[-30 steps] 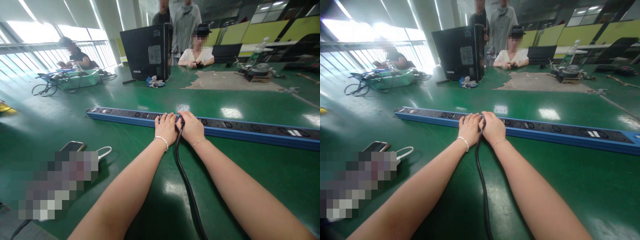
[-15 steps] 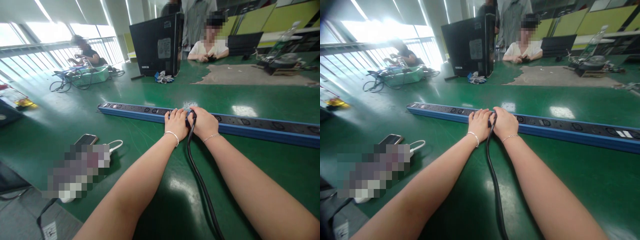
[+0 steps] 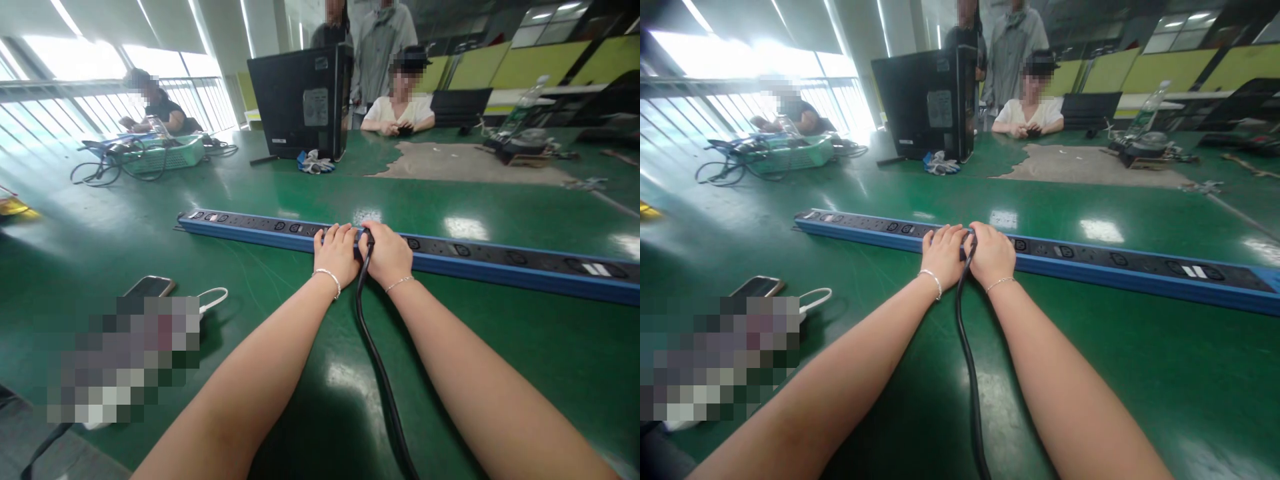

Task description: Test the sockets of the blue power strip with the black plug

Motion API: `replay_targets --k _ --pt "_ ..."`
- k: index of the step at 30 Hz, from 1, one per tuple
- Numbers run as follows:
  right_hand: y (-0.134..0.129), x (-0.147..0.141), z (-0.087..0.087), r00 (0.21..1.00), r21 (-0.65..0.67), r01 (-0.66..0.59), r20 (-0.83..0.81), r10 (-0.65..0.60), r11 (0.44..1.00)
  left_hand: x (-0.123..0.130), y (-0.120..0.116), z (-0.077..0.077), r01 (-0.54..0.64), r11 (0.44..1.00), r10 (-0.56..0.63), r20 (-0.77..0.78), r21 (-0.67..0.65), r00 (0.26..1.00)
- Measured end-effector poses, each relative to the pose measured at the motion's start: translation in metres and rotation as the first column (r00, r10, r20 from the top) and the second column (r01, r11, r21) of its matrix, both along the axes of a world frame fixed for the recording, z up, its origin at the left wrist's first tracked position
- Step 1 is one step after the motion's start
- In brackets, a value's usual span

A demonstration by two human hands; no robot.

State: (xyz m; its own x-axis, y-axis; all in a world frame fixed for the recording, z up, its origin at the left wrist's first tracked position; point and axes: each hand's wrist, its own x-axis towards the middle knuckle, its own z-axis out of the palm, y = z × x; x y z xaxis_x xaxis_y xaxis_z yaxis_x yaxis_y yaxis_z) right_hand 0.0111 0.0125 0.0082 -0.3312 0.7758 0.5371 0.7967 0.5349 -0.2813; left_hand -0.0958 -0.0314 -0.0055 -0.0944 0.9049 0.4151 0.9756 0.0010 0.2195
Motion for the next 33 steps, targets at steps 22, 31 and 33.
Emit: replay_targets --k 22,31,33 --pt "0.022 0.036 -0.001 0.844 -0.054 0.111 -0.522 -0.122 0.992 -0.003 0.004 -0.003 -0.006 1.000 0.006 -0.013 0.006 1.000" --pt "0.049 0.123 0.007 0.912 -0.209 0.030 -0.395 -0.112 0.977 -0.003 0.003 -0.002 -0.001 1.000 0.001 -0.009 -0.005 1.000" --pt "0.048 0.128 0.006 0.922 -0.187 0.041 -0.372 -0.109 0.982 -0.003 0.003 -0.002 -0.007 1.000 0.007 -0.010 -0.013 1.000"
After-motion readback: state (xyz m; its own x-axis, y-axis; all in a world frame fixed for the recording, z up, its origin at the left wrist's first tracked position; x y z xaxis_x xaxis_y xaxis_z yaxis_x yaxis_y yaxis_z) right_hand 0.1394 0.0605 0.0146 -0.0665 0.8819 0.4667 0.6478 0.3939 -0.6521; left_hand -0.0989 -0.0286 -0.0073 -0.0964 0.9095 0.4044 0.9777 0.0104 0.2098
